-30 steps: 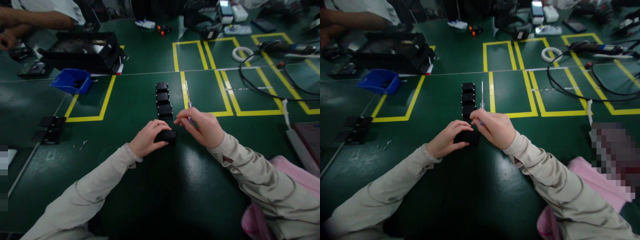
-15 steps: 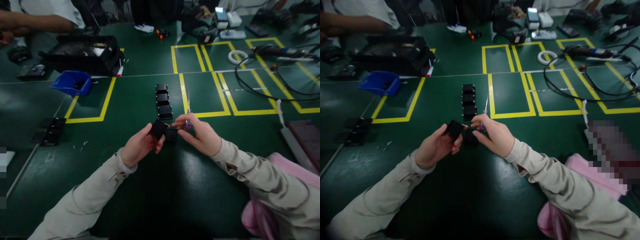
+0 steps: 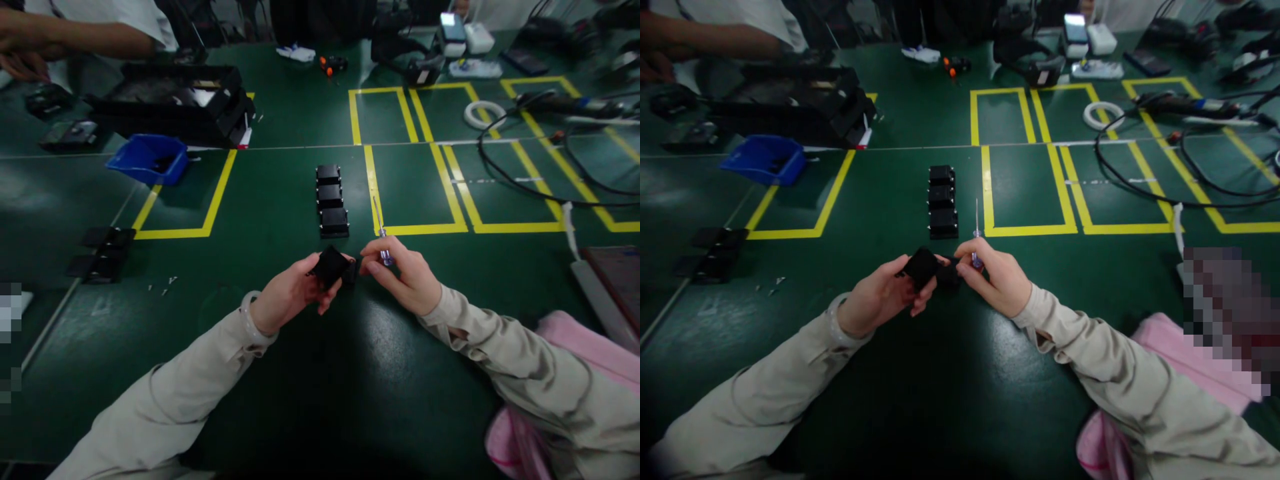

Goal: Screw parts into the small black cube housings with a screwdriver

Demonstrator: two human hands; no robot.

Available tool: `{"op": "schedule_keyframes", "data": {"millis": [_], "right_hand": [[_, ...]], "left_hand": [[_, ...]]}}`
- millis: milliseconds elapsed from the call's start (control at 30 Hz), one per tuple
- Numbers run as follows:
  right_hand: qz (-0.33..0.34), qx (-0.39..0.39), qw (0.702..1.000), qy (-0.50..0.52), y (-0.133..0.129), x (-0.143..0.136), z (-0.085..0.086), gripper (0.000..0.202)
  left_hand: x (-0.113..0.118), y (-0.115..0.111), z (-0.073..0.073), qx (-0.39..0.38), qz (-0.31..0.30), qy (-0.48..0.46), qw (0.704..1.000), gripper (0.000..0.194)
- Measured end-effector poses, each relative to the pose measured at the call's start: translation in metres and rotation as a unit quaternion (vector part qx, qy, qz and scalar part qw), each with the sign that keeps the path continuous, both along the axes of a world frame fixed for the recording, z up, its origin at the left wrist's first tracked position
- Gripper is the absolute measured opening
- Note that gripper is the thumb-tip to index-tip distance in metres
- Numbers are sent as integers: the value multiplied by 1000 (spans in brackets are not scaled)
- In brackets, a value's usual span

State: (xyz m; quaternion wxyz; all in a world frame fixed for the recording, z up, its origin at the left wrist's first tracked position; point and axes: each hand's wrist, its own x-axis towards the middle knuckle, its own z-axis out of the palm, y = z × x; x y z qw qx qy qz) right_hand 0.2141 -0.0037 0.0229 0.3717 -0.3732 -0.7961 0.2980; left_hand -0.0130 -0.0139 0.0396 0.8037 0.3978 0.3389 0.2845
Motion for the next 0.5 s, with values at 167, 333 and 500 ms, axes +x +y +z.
{"op": "schedule_keyframes", "data": {"millis": [167, 333, 500], "right_hand": [[38, -5, 999, 24, 1, 0, -1, 35], [27, 50, 995, -84, 2, -1, -4, 49], [20, 138, 976, -167, -1, -3, -6, 38]], "left_hand": [[-6, 3, 3, 373, 31, 246, 894, 40], [-8, 3, 3, 562, 44, 374, 737, 38], [-2, -2, 1, 614, 36, 399, 680, 31]]}}
